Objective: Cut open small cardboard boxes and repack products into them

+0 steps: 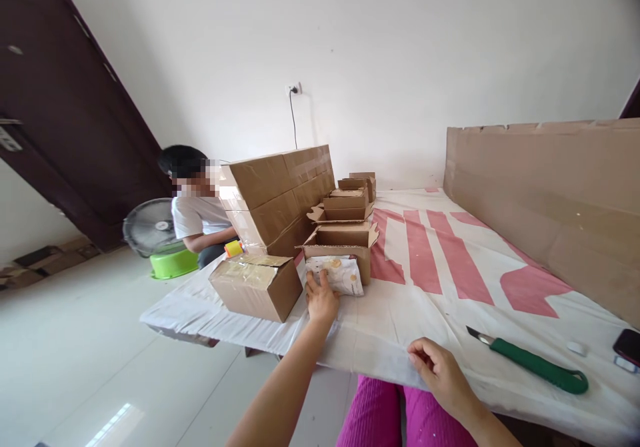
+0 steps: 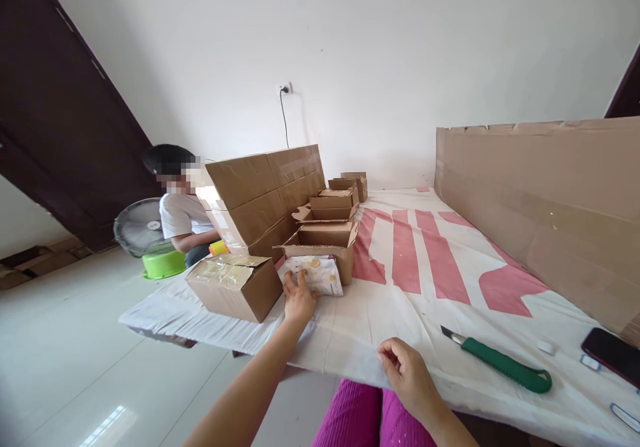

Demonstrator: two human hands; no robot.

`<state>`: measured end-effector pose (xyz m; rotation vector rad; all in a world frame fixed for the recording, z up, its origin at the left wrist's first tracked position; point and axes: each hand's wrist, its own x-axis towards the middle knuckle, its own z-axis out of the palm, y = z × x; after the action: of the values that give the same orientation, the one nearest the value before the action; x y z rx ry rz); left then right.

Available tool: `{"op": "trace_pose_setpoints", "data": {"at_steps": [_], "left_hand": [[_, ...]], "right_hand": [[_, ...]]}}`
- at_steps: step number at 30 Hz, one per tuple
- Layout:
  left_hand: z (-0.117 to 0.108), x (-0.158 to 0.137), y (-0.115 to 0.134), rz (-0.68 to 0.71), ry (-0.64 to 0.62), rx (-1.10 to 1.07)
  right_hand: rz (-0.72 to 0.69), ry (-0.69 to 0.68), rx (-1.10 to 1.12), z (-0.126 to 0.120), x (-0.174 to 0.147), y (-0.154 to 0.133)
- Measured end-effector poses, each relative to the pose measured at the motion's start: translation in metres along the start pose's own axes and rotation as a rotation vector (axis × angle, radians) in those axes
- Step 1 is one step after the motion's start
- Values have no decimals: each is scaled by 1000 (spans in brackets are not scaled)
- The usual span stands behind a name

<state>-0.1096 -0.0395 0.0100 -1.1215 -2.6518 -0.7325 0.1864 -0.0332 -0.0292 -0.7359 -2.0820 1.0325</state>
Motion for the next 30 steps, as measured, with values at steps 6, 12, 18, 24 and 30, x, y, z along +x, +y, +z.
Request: {"op": "trace_pose_setpoints", "data": {"at_steps": [6,12,18,24,30], "left_hand": [[10,25,4,-11,11,-18],[17,42,4,-8,34,-59],[16,24,4,34,17,-89],[-42,-16,-8,511,154,-155],[-136,43,-84,92,421,-236]], "right_hand": [[17,-20,-18,1,0,0],[44,-38,-23,-1,2,-2],[52,-6,-21,-4,1,4],[63,-31,-40,-6,0,7],[42,-42,-57,-5,-1,0]]}}
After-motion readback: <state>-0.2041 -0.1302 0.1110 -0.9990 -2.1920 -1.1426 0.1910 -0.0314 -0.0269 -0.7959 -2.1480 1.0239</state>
